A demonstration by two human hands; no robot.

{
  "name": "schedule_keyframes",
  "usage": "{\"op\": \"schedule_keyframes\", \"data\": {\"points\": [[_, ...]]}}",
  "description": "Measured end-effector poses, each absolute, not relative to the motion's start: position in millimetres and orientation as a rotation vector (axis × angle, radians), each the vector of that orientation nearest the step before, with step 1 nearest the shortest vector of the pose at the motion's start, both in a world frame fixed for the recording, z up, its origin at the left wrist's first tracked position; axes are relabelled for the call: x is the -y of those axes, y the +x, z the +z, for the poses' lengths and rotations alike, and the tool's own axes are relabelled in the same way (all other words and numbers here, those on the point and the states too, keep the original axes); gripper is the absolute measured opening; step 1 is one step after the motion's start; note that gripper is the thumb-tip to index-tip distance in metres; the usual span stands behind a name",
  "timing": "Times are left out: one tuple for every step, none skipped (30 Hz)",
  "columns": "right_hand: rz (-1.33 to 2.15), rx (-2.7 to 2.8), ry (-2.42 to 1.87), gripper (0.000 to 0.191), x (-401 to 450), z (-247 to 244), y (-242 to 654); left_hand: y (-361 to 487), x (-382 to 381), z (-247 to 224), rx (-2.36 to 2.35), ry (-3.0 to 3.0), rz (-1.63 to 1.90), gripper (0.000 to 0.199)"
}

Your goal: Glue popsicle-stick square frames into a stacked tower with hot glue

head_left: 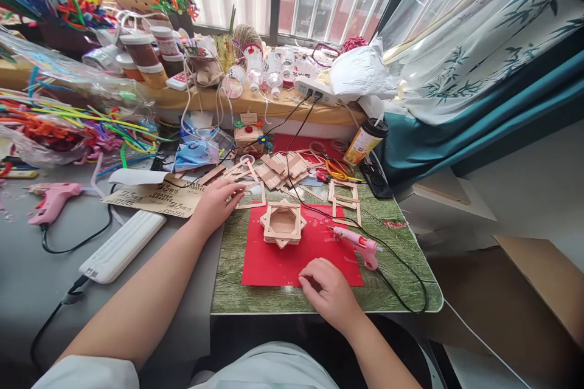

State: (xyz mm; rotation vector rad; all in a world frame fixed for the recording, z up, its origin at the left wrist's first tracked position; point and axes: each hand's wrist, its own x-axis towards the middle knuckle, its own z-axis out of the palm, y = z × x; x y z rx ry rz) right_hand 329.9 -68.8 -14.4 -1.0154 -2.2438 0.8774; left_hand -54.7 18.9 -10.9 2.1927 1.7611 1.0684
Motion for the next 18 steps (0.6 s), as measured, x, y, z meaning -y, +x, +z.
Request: {"op": "schedule_keyframes", "data": {"points": [[0.878, 2.243, -1.016, 0.016, 68.4, -14.8, 330.2, -53.1, -17.2, -8.7, -1.746, 2.131, 1.16, 0.028], [0.878, 2.241, -1.015, 0.016, 68.0, -15.1, 330.4, -51.9, -15.6, -6.9, -1.73, 2.062, 1.252, 0.027], [0.879, 2.239, -1.014, 0.016, 67.7, -15.4, 330.6, -51.2, -14.1, -5.6, -1.722, 1.993, 1.337, 0.026], [0.88, 2.237, -1.01, 0.016, 67.5, -15.7, 330.9, -51.1, -12.9, -4.9, -1.731, 1.922, 1.417, 0.026], [0.882, 2.236, -1.006, 0.017, 67.4, -15.9, 331.1, -51.7, -12.2, -5.0, -1.751, 1.857, 1.489, 0.026], [0.882, 2.234, -1.004, 0.017, 67.3, -16.0, 331.4, -52.8, -12.0, -5.9, -1.778, 1.799, 1.55, 0.027], [0.884, 2.234, -1.002, 0.017, 67.4, -16.0, 331.7, -54.2, -12.4, -7.5, -1.801, 1.744, 1.601, 0.029], [0.886, 2.235, -1.0, 0.017, 67.4, -15.9, 331.9, -55.8, -13.3, -9.7, -1.81, 1.682, 1.646, 0.031], [0.888, 2.236, -1.0, 0.017, 67.4, -15.8, 332.1, -57.3, -14.6, -12.1, -1.808, 1.619, 1.684, 0.033], [0.891, 2.237, -0.997, 0.017, 67.4, -15.6, 332.2, -58.6, -16.1, -14.6, -1.794, 1.562, 1.713, 0.036], [0.895, 2.236, -0.994, 0.017, 67.2, -15.4, 332.2, -59.4, -17.5, -16.5, -1.772, 1.511, 1.736, 0.039], [0.899, 2.232, -0.991, 0.017, 67.0, -15.1, 332.2, -59.6, -18.5, -17.6, -1.749, 1.468, 1.757, 0.041], [0.906, 2.227, -0.988, 0.016, 66.7, -14.8, 332.2, -58.8, -18.9, -17.4, -1.727, 1.434, 1.774, 0.042], [0.913, 2.218, -0.988, 0.016, 66.4, -14.6, 332.3, -56.9, -18.3, -15.4, -1.702, 1.4, 1.794, 0.042], [0.926, 2.208, -0.989, 0.016, 66.1, -14.3, 332.5, -53.7, -16.8, -11.3, -1.67, 1.37, 1.814, 0.042], [0.942, 2.194, -0.99, 0.016, 65.8, -14.2, 333.0, -49.0, -14.2, -5.1, -1.642, 1.356, 1.825, 0.041], [0.964, 2.179, -0.987, 0.016, 65.5, -14.2, 333.9, -43.1, -10.6, 3.1, -1.576, 1.311, 1.857, 0.039], [0.991, 2.162, -0.979, 0.016, 65.2, -14.5, 335.1, -36.0, -6.3, 12.8, -1.518, 1.316, 1.865, 0.036]]}}
